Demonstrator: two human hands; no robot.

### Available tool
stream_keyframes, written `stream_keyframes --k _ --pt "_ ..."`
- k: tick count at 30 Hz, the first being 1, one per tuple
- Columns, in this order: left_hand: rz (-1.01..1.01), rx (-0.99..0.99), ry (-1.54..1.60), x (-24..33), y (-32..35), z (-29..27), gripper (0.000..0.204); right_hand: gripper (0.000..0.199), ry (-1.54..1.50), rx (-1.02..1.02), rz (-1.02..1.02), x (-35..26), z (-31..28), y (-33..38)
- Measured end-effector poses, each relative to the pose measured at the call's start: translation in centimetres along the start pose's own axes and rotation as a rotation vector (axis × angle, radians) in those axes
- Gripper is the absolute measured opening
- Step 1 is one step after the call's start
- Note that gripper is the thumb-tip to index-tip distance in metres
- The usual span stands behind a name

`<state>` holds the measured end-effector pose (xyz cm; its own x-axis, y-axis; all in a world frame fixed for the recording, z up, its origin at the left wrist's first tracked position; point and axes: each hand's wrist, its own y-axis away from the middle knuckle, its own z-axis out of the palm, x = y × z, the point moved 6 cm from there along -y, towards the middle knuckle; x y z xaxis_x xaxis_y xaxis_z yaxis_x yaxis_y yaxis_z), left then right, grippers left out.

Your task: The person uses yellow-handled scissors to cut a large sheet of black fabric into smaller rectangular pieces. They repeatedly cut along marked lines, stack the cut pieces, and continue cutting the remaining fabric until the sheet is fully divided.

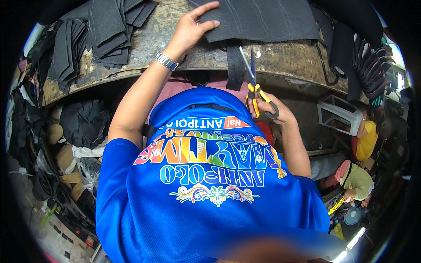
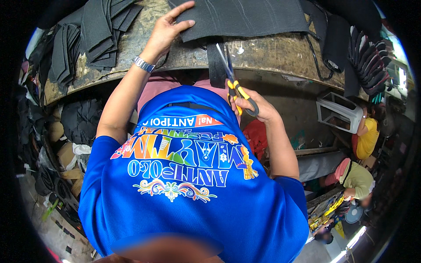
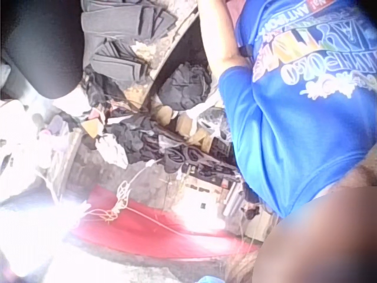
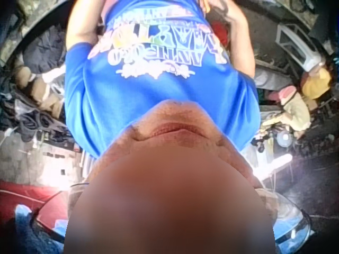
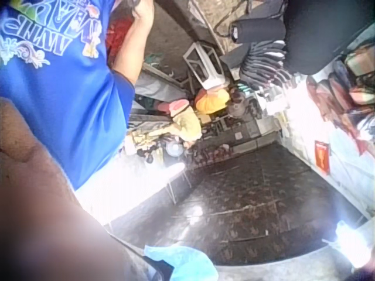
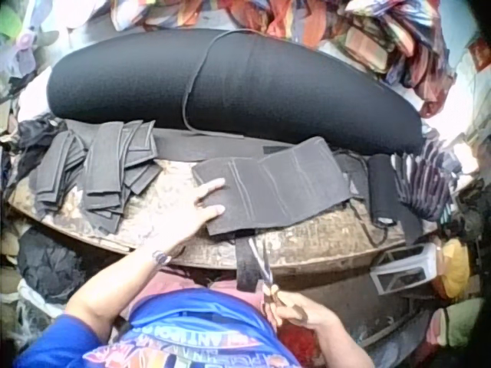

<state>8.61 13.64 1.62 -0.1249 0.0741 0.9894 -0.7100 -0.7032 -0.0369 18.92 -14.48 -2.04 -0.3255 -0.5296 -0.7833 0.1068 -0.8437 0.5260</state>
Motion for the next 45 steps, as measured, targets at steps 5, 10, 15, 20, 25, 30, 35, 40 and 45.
stream_keyframes --k 5,10,15,20,25,30,35,40,45 --pt "0.035 -0.059 -0.211 -2.7 3.0 -0.5 0.055 0.04 0.078 0.026 0.07 0.2 -0.1 -0.9" --pt "0.045 -0.002 -0.183 -3.6 5.1 -0.5 0.057 0.038 0.066 0.06 0.05 -0.9 0.7 -2.6" --pt "0.057 0.023 -0.142 -3.3 5.4 -0.8 0.059 0.036 0.004 0.048 0.017 -1.4 1.7 -3.0" --pt "0.163 0.038 -0.279 -2.8 5.6 -1.0 0.067 0.036 -0.046 0.09 0.021 -0.9 2.0 -2.7" --pt "0.199 0.071 -0.302 -2.8 5.9 -0.9 0.073 0.04 -0.079 0.121 0.077 -0.3 2.2 -2.1" --pt "0.197 0.08 -0.302 -3.1 6.1 -0.7 0.074 0.041 -0.079 0.158 0.075 -0.2 2.3 -1.8" --pt "0.183 0.084 -0.259 -3.4 6.3 -0.8 0.075 0.042 -0.051 0.139 0.083 -0.2 2.3 -1.8" --pt "0.129 0.054 -0.202 -3.8 6.4 -0.9 0.077 0.043 0.018 0.129 0.182 -0.4 2.3 -1.6" --pt "0.113 0.052 -0.176 -3.8 7.0 -1.1 0.077 0.046 0.023 0.023 0.2 -2.0 2.1 -1.7"
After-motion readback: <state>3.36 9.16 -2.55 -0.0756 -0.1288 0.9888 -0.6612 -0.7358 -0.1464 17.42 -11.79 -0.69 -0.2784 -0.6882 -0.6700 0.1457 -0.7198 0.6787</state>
